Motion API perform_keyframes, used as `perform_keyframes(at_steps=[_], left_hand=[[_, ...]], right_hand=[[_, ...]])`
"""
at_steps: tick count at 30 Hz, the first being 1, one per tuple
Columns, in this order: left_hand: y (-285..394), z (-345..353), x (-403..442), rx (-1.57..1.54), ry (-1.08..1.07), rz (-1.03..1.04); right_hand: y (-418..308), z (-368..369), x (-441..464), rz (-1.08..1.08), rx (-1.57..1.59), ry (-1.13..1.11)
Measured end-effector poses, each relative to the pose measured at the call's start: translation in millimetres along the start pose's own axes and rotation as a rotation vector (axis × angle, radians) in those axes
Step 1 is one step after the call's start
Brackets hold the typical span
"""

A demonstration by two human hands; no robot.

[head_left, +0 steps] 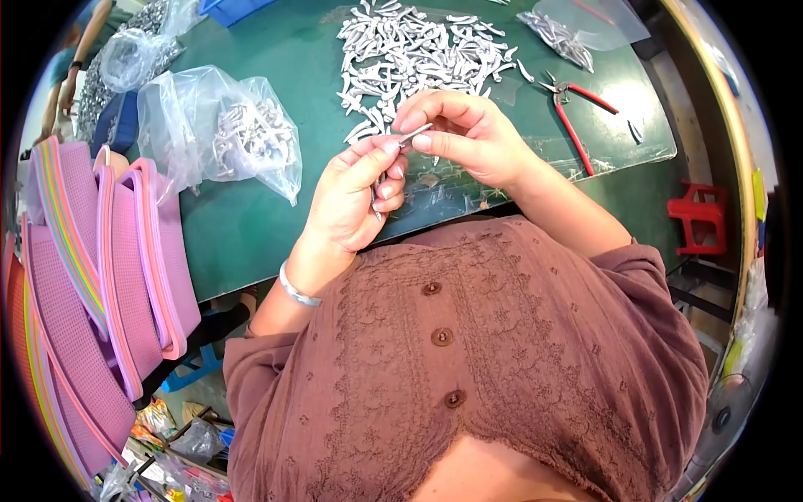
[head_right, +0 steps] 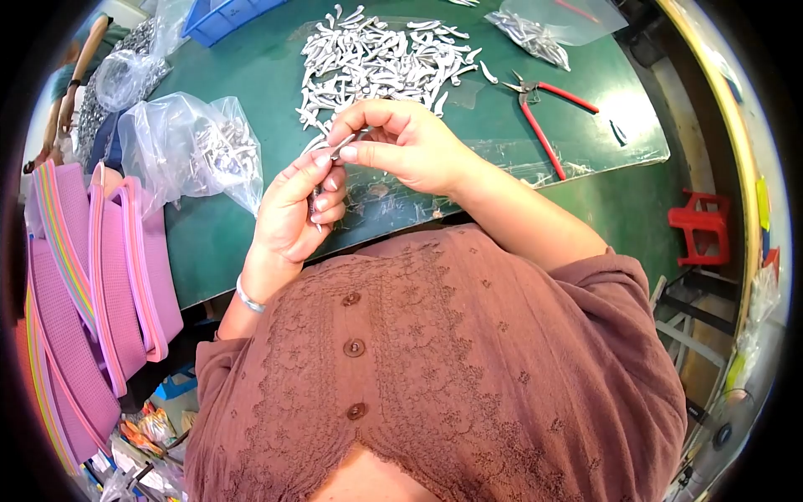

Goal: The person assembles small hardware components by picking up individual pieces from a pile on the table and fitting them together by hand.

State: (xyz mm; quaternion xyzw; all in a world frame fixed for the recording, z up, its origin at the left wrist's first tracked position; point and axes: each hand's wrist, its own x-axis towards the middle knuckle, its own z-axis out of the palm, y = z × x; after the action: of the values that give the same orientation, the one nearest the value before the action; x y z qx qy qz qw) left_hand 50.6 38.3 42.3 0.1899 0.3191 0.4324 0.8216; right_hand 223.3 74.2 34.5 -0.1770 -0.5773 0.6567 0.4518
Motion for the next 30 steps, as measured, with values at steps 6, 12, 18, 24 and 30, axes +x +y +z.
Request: perform_keyframes(at_steps=[6, 12, 18, 24, 30], left_hand=[[-5.2, -2.2, 1.0, 0.196, 0.094, 0.239], [-7.4, 1.9, -2.4, 0.32, 0.101, 0.345], [-7.9, -1.2, -2.8, 0.305, 0.073, 0.348], [-7.2, -3.5, -3.9, 0.289, 0.073, 0.327], [-8.6, -2.5, -4.4, 0.277, 0.071, 0.309]], right_hand=[[-6.2, -4.3, -8.1, 0.142, -0.23, 0.051], [3.0, -1.5, -11.0, 0.202, -0.191, 0.131], [1.1, -0.1, -10.4, 0.232, -0.197, 0.146], [1.8, 1.5, -10.1, 0.25, -0.192, 0.153], [3.4, 2.8, -10.3, 0.089, -0.375, 0.181]])
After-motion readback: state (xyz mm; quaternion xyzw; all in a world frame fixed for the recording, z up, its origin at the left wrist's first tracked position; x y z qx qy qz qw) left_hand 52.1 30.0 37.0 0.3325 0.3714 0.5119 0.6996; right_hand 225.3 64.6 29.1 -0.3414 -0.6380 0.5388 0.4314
